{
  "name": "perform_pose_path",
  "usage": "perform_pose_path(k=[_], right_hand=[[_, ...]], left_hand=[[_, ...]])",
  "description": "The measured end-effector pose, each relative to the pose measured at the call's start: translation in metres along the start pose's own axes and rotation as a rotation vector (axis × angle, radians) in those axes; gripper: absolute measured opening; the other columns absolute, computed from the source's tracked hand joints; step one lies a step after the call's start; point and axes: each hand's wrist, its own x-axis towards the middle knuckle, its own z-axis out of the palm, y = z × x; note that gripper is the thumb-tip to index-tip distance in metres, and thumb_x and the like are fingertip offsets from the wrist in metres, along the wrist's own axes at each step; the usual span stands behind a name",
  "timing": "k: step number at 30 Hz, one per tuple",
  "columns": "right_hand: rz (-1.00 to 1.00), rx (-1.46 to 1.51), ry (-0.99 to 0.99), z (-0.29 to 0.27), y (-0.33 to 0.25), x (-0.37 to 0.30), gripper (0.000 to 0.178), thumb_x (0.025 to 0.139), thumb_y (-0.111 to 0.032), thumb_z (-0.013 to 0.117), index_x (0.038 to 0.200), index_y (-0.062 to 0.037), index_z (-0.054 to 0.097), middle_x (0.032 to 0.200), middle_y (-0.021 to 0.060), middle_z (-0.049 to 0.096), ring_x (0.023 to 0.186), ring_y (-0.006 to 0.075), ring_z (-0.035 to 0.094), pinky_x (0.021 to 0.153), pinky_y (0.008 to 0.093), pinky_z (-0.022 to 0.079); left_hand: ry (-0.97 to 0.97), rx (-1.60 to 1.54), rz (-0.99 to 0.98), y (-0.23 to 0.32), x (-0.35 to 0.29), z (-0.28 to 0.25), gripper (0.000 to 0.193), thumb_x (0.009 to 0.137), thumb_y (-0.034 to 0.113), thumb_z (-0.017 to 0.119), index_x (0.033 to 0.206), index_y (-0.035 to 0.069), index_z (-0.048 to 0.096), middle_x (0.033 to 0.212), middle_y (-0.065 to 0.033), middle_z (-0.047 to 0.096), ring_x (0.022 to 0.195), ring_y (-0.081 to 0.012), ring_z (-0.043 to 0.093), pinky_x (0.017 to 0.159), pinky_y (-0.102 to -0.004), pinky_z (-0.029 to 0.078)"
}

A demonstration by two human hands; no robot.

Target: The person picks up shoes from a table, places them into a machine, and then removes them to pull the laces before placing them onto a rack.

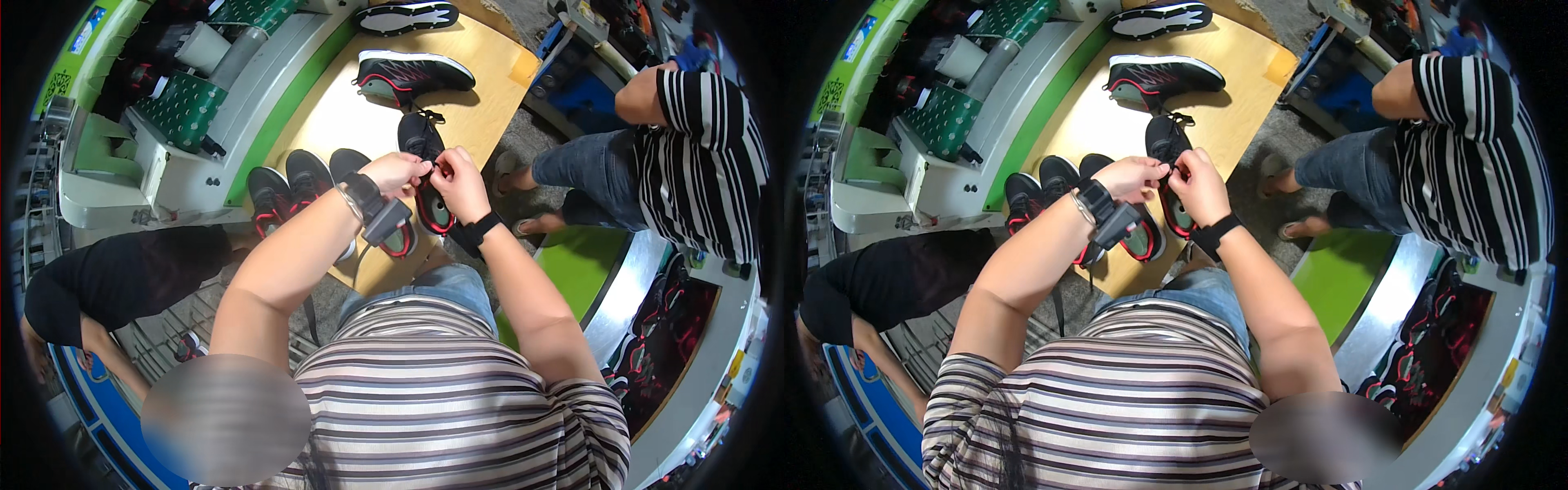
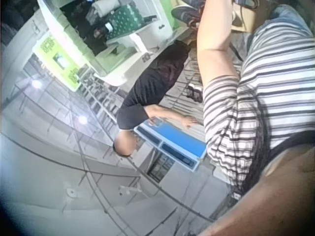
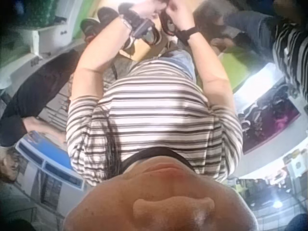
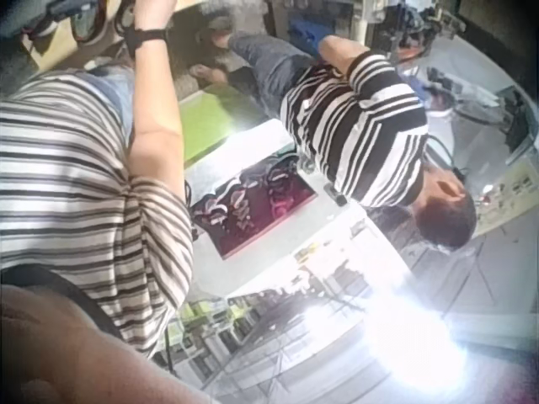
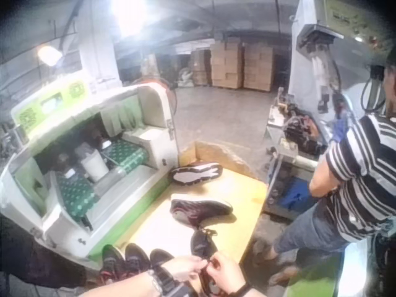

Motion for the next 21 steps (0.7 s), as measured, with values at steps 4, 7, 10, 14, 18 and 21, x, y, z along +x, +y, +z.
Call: perform_pose_path(k=[4, 7, 10, 14, 18, 21], right_hand=[[-0.047, 0.145, 0.078, -0.013, -0.012, -0.019, 0.013, 0.084, -0.006, 0.07, 0.095, -0.0015, 0.064, 0.086, 0.0109, 0.061, 0.068, 0.0202, 0.061, 0.063, 0.0295, 0.05], [0.13, 0.205, 0.004, -0.011, -0.009, -0.022, 0.016, 0.086, -0.01, 0.071, 0.096, 0.0007, 0.067, 0.081, 0.0135, 0.066, 0.07, 0.0193, 0.065, 0.064, 0.029, 0.051], [0.265, 0.256, -0.107, -0.02, -0.013, -0.02, 0.016, 0.089, -0.014, 0.067, 0.091, 0.0017, 0.067, 0.071, 0.0123, 0.065, 0.068, 0.0166, 0.065, 0.063, 0.0299, 0.051], [0.286, 0.164, -0.047, -0.074, 0.016, -0.015, 0.017, 0.09, -0.015, 0.067, 0.087, 0.0019, 0.066, 0.066, 0.0071, 0.063, 0.063, 0.0126, 0.06, 0.061, 0.028, 0.048], [-0.048, -0.381, -0.009, -0.059, -0.009, -0.027, 0.065, 0.083, -0.023, 0.074, 0.139, -0.0043, 0.046, 0.135, 0.0251, 0.047, 0.12, 0.0401, 0.052, 0.097, 0.043, 0.046], [-0.09, -0.277, -0.097, -0.01, -0.012, -0.039, 0.095, 0.079, -0.021, 0.078, 0.154, -0.0106, 0.02, 0.137, 0.0325, 0.041, 0.128, 0.0458, 0.044, 0.103, 0.0456, 0.043]], left_hand=[[-0.021, -0.291, 0.012, -0.021, -0.003, 0.001, 0.011, 0.096, 0.025, 0.064, 0.094, 0.015, 0.067, 0.078, 0.0077, 0.053, 0.076, -0.0068, 0.047, 0.068, -0.0281, 0.039], [0.017, -0.129, 0.038, -0.017, -0.008, 0.009, 0.02, 0.096, 0.029, 0.063, 0.106, 0.014, 0.07, 0.091, 0.0065, 0.065, 0.076, -0.0065, 0.053, 0.068, -0.0273, 0.039], [0.222, 0.425, 0.341, -0.012, -0.03, 0.016, 0.026, 0.095, 0.025, 0.064, 0.114, 0.008, 0.07, 0.089, 0.0003, 0.069, 0.074, -0.0105, 0.059, 0.067, -0.029, 0.046], [0.731, 0.513, 0.765, -0.008, -0.097, 0.001, 0.031, 0.092, 0.009, 0.064, 0.122, 0.0, 0.063, 0.089, -0.0053, 0.067, 0.082, -0.0124, 0.062, 0.075, -0.027, 0.05], [0.823, 0.19, 0.86, -0.056, -0.124, -0.04, 0.036, 0.094, 0.008, 0.062, 0.129, 0.002, 0.056, 0.107, -0.0038, 0.061, 0.096, -0.0118, 0.058, 0.087, -0.0254, 0.048], [0.662, 0.064, 0.614, -0.102, -0.112, -0.019, 0.068, 0.095, 0.014, 0.064, 0.148, -0.001, 0.024, 0.133, -0.0115, 0.048, 0.118, -0.0183, 0.053, 0.099, -0.0304, 0.044]])
